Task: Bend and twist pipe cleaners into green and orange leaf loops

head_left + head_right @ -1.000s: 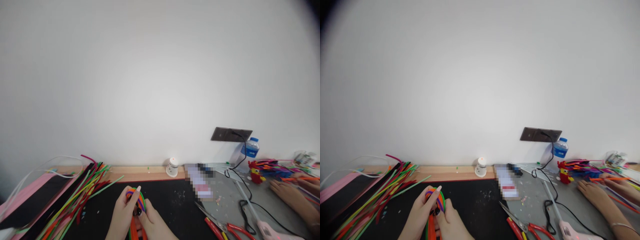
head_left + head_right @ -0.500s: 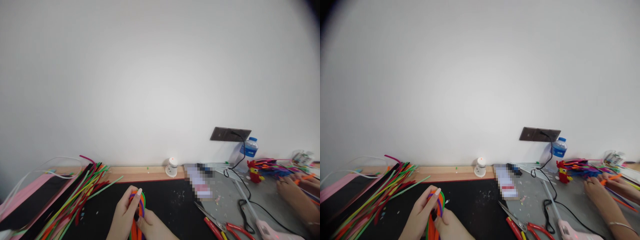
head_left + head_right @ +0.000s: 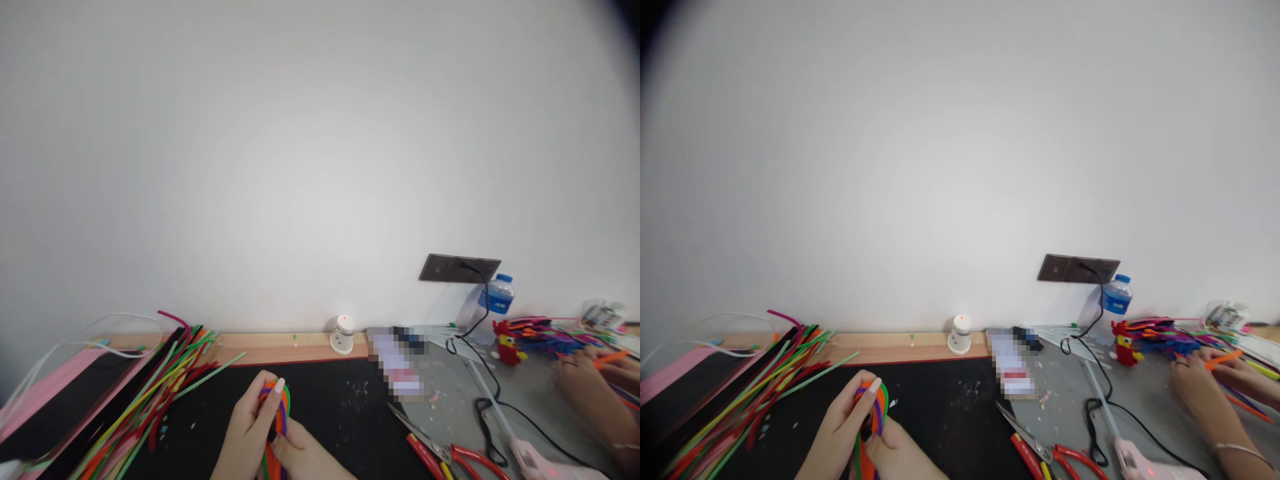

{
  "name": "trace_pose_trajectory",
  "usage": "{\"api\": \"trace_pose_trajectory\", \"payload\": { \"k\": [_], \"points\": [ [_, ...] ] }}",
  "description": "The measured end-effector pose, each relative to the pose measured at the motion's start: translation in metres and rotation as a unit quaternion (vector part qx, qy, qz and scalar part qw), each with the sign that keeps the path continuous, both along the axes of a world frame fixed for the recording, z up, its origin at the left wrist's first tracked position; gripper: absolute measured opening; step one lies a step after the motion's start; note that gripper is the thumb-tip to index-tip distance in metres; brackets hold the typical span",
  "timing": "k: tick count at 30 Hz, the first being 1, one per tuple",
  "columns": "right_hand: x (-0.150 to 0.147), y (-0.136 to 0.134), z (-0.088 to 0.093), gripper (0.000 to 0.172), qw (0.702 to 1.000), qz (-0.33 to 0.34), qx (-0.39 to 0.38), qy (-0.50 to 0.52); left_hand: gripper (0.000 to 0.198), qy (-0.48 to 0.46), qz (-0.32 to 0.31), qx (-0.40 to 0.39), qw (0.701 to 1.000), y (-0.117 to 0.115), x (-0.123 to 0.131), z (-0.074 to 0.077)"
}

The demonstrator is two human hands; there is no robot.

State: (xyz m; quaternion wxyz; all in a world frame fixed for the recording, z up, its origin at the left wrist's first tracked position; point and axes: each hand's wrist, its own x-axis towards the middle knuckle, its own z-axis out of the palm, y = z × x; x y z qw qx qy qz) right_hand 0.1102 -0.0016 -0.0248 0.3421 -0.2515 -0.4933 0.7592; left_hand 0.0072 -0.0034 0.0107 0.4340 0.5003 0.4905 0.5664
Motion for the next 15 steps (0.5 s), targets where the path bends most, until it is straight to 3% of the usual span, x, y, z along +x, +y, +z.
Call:
{"api": "trace_pose_trajectory", "payload": {
  "k": [7, 11, 15],
  "points": [
    [0.001, -0.001, -0.003, 0.052, 0.998, -0.006, -0.053, -0.042, 0.021, 0.055, -0.026, 0.024, 0.998, 0.001, -0.005, -0.005],
    [0.0, 0.004, -0.002, 0.051, 0.997, 0.003, 0.019, -0.068, 0.023, 0.055, -0.026, 0.011, 0.998, 0.001, -0.007, -0.002],
    [-0.001, 0.012, -0.003, 0.048, 0.996, -0.081, -0.023, -0.043, 0.034, -0.009, -0.047, 0.008, 0.999, 0.007, -0.008, -0.006]
  ]
}}
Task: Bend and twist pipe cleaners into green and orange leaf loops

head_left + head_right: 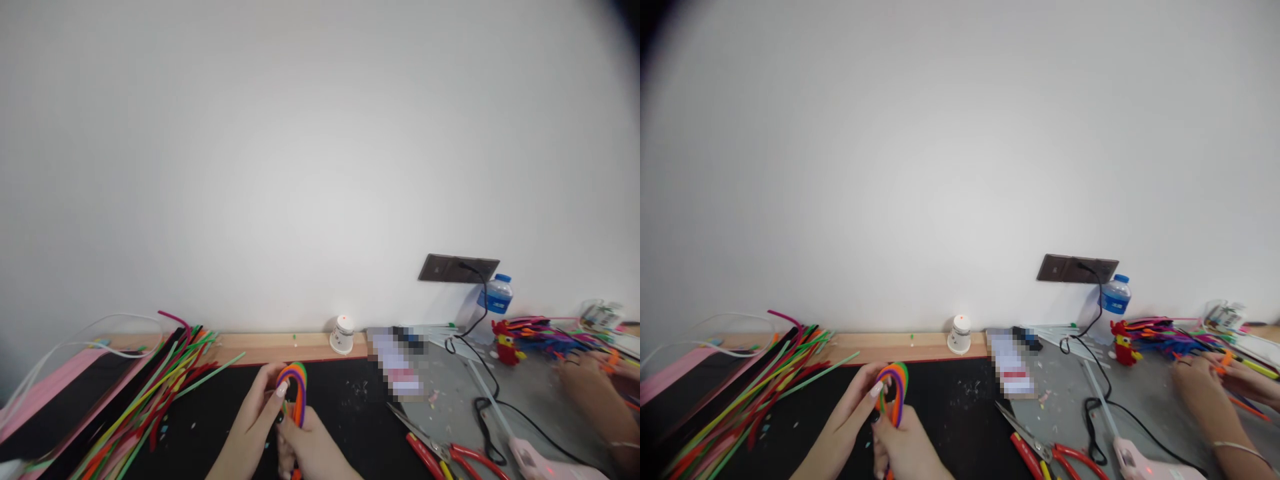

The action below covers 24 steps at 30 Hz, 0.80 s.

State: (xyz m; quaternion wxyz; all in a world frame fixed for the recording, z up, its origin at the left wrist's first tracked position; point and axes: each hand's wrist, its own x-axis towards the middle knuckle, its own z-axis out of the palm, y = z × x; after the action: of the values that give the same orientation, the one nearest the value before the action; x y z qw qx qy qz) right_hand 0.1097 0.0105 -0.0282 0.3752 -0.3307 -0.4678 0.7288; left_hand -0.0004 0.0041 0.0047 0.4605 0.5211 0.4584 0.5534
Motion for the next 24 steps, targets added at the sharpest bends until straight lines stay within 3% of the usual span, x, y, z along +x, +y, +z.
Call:
{"api": "trace_pose_trajectory", "payload": {
  "k": [5, 8, 11, 15, 19, 24],
  "points": [
    [0.006, 0.007, 0.005, 0.044, 0.986, -0.144, 0.022, 0.075, 0.057, -0.065, -0.083, -0.039, 0.994, 0.006, 0.009, -0.016],
    [0.01, 0.006, 0.012, 0.041, 0.979, -0.184, 0.066, 0.06, 0.073, -0.073, -0.129, -0.029, 0.989, 0.005, 0.016, -0.027],
    [0.012, 0.005, 0.014, 0.04, 0.976, -0.196, 0.091, 0.029, 0.076, -0.066, -0.175, -0.007, 0.982, 0.004, 0.017, -0.034],
    [0.015, 0.005, 0.01, 0.044, 0.98, -0.185, 0.073, 0.006, 0.074, -0.06, -0.227, -0.011, 0.972, 0.002, 0.015, -0.038],
    [0.017, 0.002, 0.007, 0.048, 0.991, -0.116, 0.066, 0.025, 0.08, -0.046, -0.196, -0.004, 0.98, -0.001, 0.016, -0.034],
    [0.016, -0.002, 0.007, 0.037, 0.994, -0.036, 0.105, 0.022, 0.097, -0.093, -0.242, -0.102, 0.96, -0.004, 0.012, -0.021]
  ]
}}
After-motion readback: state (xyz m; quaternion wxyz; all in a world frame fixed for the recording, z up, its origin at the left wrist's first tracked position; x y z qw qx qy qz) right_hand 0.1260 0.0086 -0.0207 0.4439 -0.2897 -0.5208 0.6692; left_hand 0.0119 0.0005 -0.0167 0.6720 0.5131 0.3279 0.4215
